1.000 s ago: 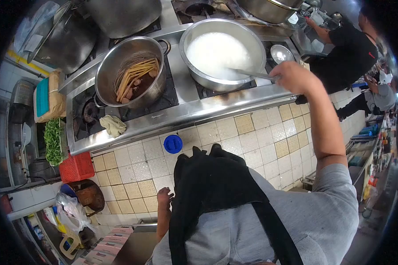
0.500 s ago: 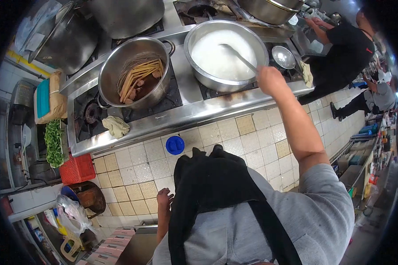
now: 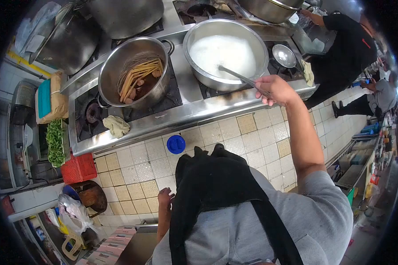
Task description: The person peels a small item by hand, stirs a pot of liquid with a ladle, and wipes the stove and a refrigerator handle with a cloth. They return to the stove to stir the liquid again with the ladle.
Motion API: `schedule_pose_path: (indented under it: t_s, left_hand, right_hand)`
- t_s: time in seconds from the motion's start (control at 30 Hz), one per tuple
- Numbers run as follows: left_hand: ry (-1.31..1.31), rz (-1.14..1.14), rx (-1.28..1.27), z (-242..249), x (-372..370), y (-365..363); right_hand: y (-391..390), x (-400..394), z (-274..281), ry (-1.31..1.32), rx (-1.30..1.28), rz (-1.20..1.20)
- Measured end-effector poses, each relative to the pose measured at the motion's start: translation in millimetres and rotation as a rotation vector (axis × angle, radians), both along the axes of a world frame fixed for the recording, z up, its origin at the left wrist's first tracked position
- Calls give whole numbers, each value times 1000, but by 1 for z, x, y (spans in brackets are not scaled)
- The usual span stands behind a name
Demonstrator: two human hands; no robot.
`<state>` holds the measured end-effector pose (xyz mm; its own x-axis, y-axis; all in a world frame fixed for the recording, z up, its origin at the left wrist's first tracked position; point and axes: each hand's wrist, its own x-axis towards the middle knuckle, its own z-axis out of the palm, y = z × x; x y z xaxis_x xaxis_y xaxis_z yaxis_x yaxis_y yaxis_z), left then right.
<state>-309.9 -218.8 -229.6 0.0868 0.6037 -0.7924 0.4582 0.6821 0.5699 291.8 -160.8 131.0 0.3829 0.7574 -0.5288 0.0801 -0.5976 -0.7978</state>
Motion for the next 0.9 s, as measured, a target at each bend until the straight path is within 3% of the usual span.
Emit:
schedule_pose_path:
  t_s: [0.1, 0.37, 0.53, 0.73, 0.83, 0.9]
  left_hand:
    - [-95, 91, 39, 2, 3, 3]
    - [-88, -1, 57, -18, 8, 3]
    - [-92, -11, 57, -24, 8, 0]
    - [-93, -3, 62, -23, 12, 6]
    - [-89, 2, 69, -20, 14, 6]
    - [-93, 53, 54, -17, 15, 3]
  right_hand:
    - [-13, -5, 0, 30, 26, -50]
    - [-52, -14, 4, 2, 67, -134]
    - [-60, -12, -7, -247, 142, -271]
    - [-33, 17, -9, -638, 94, -205]
    - [-8, 28, -4, -758, 14, -148]
    - [11, 30, -1, -676, -13, -144]
